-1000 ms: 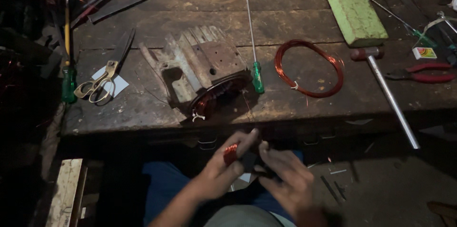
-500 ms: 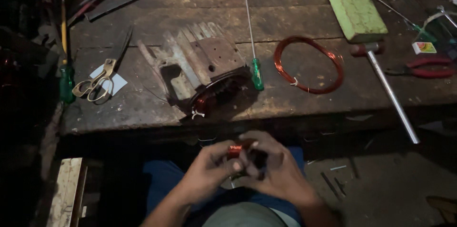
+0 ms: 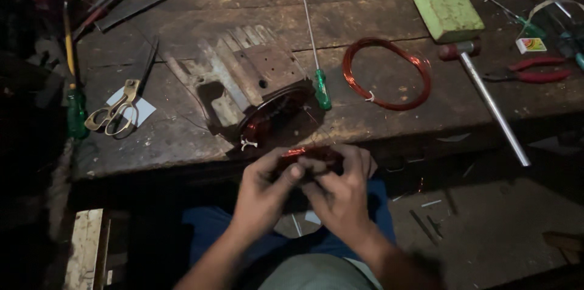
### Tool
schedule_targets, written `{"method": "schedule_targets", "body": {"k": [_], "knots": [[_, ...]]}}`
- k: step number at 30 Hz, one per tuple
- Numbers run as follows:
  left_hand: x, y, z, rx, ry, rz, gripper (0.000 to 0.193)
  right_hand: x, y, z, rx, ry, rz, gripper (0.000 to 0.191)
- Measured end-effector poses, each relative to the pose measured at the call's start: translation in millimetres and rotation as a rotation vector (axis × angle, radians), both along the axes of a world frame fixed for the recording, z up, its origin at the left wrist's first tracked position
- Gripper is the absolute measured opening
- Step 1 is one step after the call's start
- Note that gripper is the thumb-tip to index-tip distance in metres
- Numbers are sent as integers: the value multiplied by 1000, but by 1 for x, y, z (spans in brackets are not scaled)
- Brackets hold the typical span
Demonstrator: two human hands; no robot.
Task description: The person winds copper wire around a metal stator core, inserts small white insulating pieces between layers, and uses a screwdriver to press the wire into place. They repeat this process across multiple slots on the stator.
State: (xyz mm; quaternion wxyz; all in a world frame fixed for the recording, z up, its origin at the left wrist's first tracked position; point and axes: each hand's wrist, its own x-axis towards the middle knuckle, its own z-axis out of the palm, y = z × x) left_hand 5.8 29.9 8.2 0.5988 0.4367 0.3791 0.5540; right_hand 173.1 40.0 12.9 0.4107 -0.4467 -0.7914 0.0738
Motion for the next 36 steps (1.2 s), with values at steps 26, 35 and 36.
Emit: {"method": "schedule_targets", "body": {"k": [26,35,36], "knots": [[-125,98,13,897,1341,1085,36,10,95,-20,260,-436,-110,28],[-112,98,47,127,-81,226,75,36,124,-15,231,-355,-9,25],[-101,93,46,290,66,300,77,38,125,-15,201,-347,1,25]]}}
